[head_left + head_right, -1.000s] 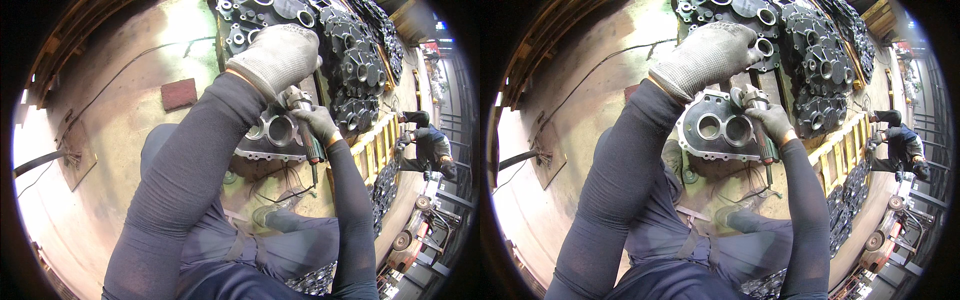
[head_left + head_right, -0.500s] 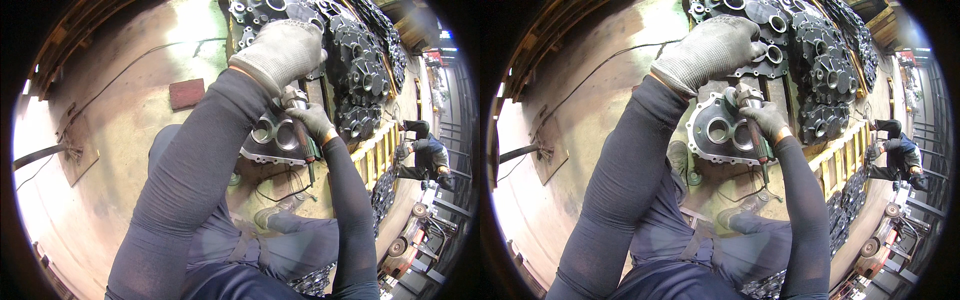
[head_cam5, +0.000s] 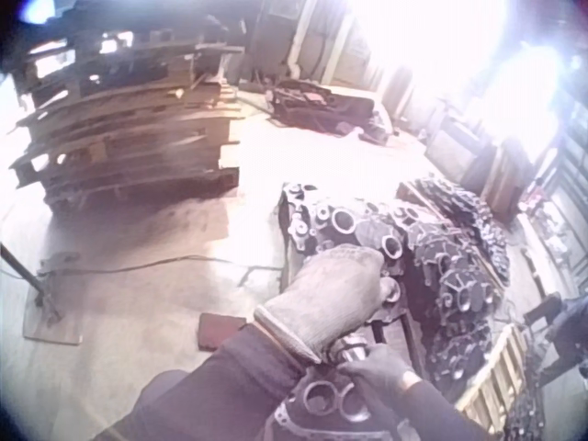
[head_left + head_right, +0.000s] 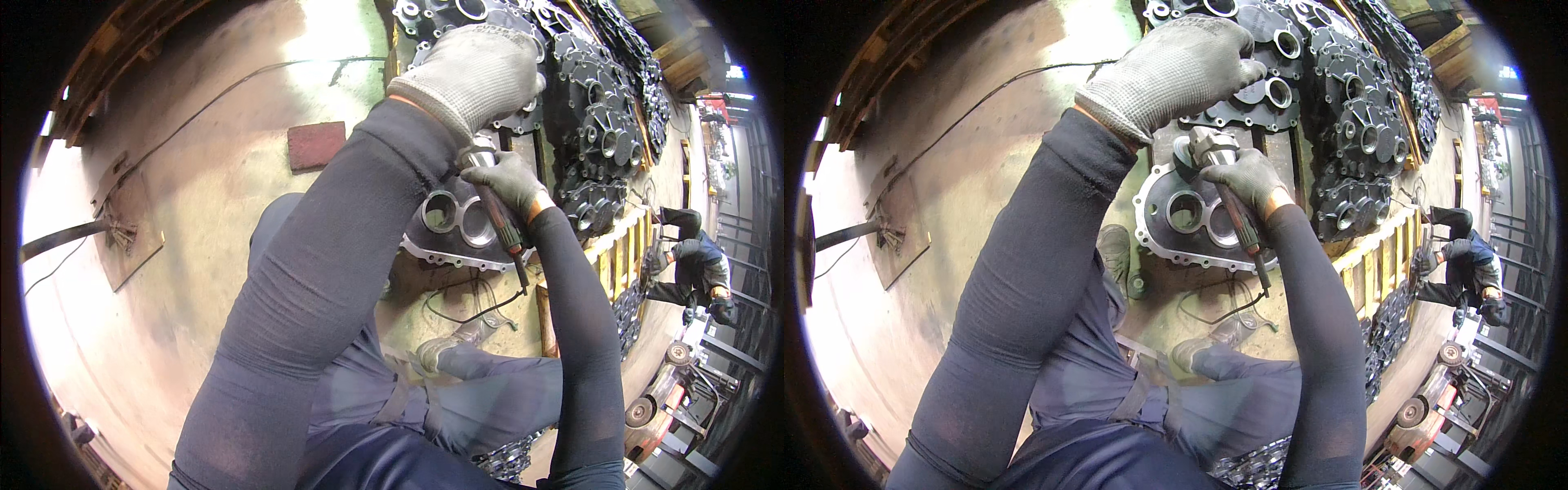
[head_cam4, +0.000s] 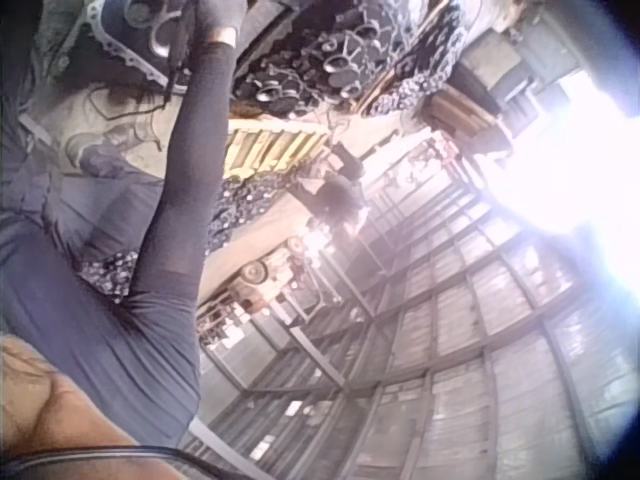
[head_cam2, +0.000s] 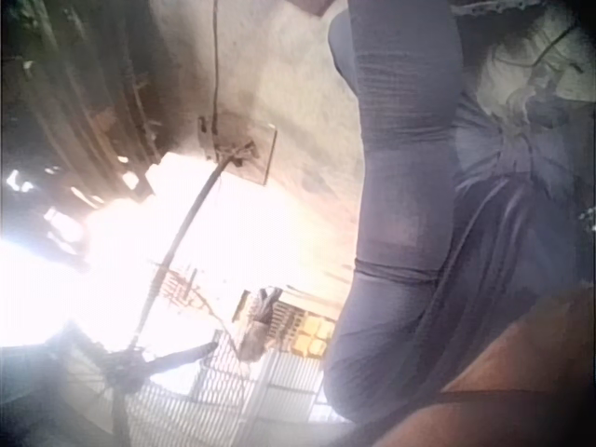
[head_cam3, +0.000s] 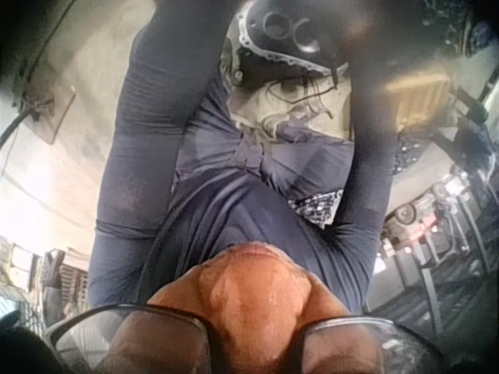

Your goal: The person sits on the floor and uses a handheld angle grinder to smooth the edges and surfaces of several metal engine parts. They handle each part individually, rotating them to access different areas, and then place them back on a wooden pallet.

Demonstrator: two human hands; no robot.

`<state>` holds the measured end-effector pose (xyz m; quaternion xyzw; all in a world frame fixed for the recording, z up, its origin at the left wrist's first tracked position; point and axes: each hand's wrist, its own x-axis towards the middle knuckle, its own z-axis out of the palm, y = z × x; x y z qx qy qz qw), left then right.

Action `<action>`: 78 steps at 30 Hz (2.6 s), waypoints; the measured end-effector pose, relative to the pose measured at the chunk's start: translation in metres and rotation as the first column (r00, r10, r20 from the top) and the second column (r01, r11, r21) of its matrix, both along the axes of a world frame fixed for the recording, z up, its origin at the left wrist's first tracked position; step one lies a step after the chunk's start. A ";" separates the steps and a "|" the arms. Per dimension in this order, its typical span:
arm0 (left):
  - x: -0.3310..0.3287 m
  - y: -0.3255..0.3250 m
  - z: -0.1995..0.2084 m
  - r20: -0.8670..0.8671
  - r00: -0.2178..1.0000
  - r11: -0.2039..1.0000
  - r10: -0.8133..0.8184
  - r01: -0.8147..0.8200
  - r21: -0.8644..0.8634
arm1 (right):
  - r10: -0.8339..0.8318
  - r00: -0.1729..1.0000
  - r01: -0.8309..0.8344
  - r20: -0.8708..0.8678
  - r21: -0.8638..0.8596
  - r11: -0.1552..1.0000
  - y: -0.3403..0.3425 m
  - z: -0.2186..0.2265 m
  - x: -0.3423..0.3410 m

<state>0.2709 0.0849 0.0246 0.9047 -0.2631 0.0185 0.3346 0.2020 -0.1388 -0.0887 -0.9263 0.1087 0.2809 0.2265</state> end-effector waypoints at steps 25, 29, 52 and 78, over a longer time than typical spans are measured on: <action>0.002 0.023 0.006 -0.035 0.999 0.994 -0.022 0.018 -0.105 | 0.300 0.950 -0.307 -0.083 -0.085 0.948 0.107 0.041 -0.014; 0.004 0.022 -0.001 0.005 1.000 0.996 -0.026 0.026 -0.086 | 0.345 0.933 -0.356 -0.107 -0.107 0.929 0.116 0.043 -0.022; -0.005 0.032 0.001 0.006 0.995 0.991 -0.098 0.098 -0.087 | 0.669 0.743 -0.646 0.008 -0.253 0.720 0.109 0.036 -0.123; -0.033 -0.035 0.019 -0.115 0.986 0.982 -0.120 0.135 0.130 | 0.714 0.691 -0.590 0.113 -0.482 0.648 0.009 0.004 -0.265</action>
